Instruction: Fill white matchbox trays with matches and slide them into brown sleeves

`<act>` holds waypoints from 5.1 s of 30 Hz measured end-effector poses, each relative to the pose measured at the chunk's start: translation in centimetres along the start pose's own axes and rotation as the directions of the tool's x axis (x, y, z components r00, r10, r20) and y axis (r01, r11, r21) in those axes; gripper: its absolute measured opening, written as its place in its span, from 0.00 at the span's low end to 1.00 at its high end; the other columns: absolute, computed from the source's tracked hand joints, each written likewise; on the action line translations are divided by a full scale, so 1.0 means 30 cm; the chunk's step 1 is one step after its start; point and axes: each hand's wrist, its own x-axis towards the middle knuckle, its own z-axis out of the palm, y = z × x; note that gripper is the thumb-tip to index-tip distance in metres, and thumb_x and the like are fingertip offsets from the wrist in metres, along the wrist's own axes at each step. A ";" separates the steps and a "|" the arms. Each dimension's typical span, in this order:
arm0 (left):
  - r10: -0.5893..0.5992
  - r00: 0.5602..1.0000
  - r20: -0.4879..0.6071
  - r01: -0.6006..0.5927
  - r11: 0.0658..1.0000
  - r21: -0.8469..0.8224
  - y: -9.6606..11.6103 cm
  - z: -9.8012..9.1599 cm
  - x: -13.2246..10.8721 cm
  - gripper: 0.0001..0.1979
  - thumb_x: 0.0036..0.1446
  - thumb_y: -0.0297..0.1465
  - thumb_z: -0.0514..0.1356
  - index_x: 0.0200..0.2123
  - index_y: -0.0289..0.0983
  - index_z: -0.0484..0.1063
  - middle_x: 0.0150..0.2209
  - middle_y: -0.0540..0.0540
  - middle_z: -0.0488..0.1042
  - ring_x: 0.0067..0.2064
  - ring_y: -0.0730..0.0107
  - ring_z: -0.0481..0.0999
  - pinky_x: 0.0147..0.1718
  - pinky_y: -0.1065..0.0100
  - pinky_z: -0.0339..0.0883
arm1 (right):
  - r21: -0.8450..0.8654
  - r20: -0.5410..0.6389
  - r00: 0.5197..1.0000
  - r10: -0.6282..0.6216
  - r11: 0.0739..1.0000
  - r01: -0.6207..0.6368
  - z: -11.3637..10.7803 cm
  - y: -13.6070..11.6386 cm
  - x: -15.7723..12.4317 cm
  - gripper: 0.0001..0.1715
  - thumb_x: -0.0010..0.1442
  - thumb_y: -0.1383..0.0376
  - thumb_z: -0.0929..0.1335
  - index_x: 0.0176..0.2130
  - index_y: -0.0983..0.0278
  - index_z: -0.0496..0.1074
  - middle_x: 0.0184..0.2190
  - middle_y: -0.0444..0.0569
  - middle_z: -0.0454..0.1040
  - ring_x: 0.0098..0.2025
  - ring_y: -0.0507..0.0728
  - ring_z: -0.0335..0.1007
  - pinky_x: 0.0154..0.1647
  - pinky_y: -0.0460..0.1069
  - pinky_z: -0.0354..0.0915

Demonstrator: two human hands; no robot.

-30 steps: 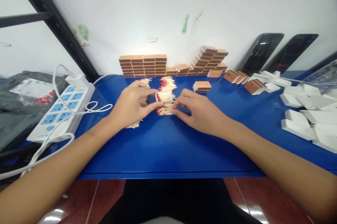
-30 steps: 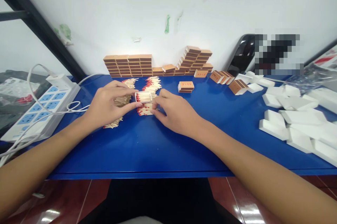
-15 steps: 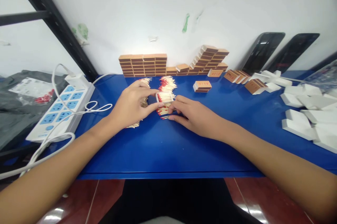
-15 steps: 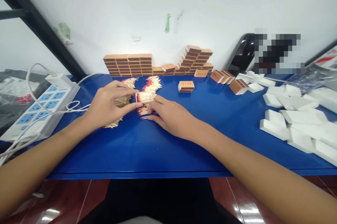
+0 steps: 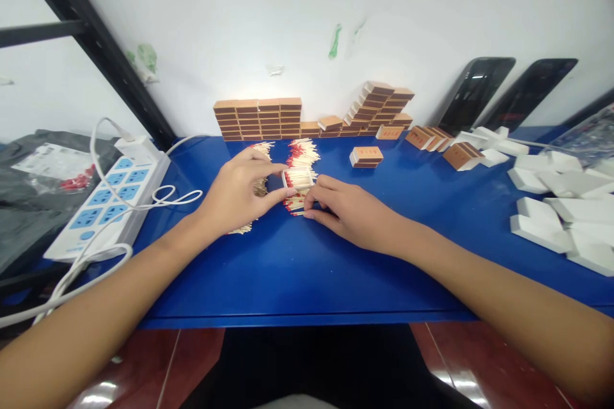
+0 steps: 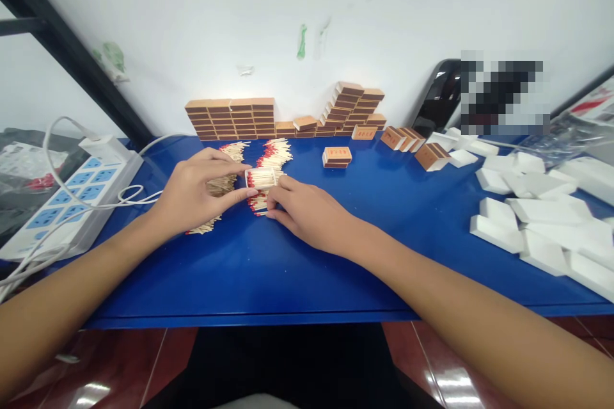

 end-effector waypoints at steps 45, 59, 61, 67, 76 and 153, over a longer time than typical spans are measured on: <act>0.015 0.998 0.058 -0.015 1.000 0.000 -0.011 0.005 -0.002 0.18 0.60 0.43 0.71 0.48 0.38 0.84 0.41 0.42 0.83 0.46 0.59 0.80 0.45 0.61 0.76 | 0.047 0.066 0.998 -0.014 0.999 0.011 -0.039 -0.001 -0.003 0.09 0.74 0.62 0.65 0.42 0.62 0.72 0.43 0.50 0.73 0.40 0.56 0.70 0.40 0.51 0.63; 0.082 0.989 0.125 -0.058 0.982 -0.182 0.038 -0.007 -0.005 0.19 0.59 0.45 0.71 0.49 0.43 0.84 0.44 0.43 0.82 0.46 0.61 0.80 0.48 0.59 0.76 | -0.093 -0.276 0.961 -0.036 0.996 0.010 -0.028 0.020 0.003 0.03 0.71 0.65 0.67 0.42 0.62 0.71 0.39 0.48 0.70 0.36 0.55 0.66 0.36 0.50 0.59; 0.083 0.988 0.133 -0.057 0.981 -0.185 0.038 -0.007 -0.005 0.19 0.59 0.46 0.71 0.49 0.43 0.84 0.44 0.43 0.82 0.46 0.61 0.80 0.48 0.60 0.76 | -0.097 -0.280 0.959 -0.036 0.995 0.009 -0.023 0.014 0.002 0.03 0.71 0.65 0.68 0.42 0.62 0.72 0.39 0.48 0.71 0.36 0.55 0.67 0.36 0.50 0.60; 0.036 0.995 0.090 -0.023 0.990 -0.140 0.023 -0.006 -0.001 0.19 0.59 0.46 0.71 0.49 0.42 0.84 0.42 0.44 0.82 0.43 0.63 0.80 0.46 0.62 0.76 | -0.075 -0.331 0.942 -0.049 0.997 0.025 -0.029 0.009 0.001 0.04 0.72 0.64 0.67 0.42 0.61 0.71 0.39 0.48 0.70 0.35 0.54 0.65 0.36 0.50 0.60; -0.076 0.997 -0.010 0.076 0.997 0.007 -0.007 -0.010 0.008 0.18 0.60 0.45 0.70 0.46 0.40 0.84 0.44 0.44 0.84 0.47 0.58 0.80 0.46 0.60 0.75 | -0.027 -0.133 0.987 -0.093 0.996 0.090 0.004 0.019 0.001 0.08 0.71 0.65 0.67 0.46 0.62 0.77 0.41 0.50 0.70 0.36 0.54 0.68 0.39 0.50 0.64; 0.023 0.995 0.096 -0.005 0.984 -0.180 0.041 -0.007 -0.004 0.20 0.58 0.43 0.72 0.49 0.37 0.83 0.43 0.41 0.81 0.44 0.62 0.80 0.43 0.62 0.77 | -0.011 -0.299 0.953 -0.048 0.999 0.047 -0.029 0.020 0.005 0.02 0.70 0.66 0.69 0.41 0.61 0.72 0.37 0.47 0.70 0.36 0.54 0.66 0.35 0.50 0.60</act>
